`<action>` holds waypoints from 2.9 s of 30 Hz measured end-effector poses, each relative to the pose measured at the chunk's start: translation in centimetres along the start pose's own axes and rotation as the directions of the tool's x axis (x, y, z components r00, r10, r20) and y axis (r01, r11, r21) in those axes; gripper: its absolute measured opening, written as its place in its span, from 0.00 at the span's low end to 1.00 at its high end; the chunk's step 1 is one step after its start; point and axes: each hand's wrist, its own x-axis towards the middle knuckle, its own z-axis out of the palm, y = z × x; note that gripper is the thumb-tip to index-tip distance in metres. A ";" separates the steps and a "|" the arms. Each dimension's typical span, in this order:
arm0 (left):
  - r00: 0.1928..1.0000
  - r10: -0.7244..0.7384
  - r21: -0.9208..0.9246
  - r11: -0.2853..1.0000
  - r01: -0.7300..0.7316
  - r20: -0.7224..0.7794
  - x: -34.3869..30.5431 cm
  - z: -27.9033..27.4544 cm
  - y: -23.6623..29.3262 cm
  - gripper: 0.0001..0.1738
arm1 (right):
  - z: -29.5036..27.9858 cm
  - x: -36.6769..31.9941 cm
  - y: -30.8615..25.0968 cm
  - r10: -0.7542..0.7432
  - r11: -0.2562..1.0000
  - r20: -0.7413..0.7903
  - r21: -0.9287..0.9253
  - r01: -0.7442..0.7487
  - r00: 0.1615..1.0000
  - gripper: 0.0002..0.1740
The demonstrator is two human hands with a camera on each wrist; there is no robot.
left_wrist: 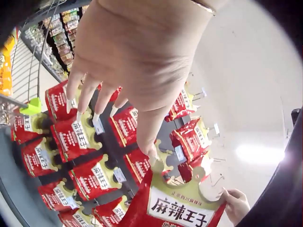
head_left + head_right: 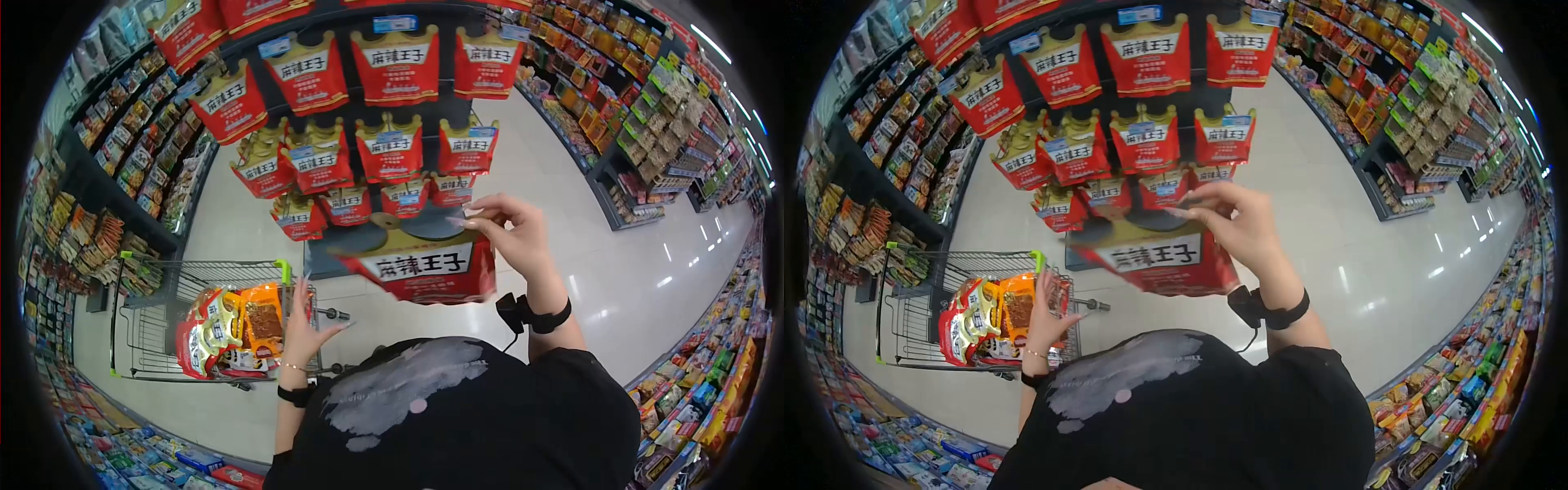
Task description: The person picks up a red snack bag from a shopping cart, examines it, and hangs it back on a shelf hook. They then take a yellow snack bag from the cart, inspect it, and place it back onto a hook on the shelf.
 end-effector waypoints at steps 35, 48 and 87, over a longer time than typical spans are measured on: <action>0.962 -0.120 -0.939 0.217 0.267 0.245 30.9 34.1 16.2 0.13 | -20.5 -1.6 25.0 0.514 0.810 -0.144 0.406 -0.423 0.846 0.44; 0.918 0.044 -0.870 0.341 0.357 0.394 47.5 32.6 14.7 0.15 | -13.7 15.5 33.0 0.562 0.698 -0.199 0.636 -0.330 0.803 0.21; 0.907 -0.260 -0.749 0.657 -0.086 -0.332 50.4 38.6 19.2 0.33 | -24.7 38.1 49.2 -0.332 0.692 0.478 0.709 -0.134 0.813 0.06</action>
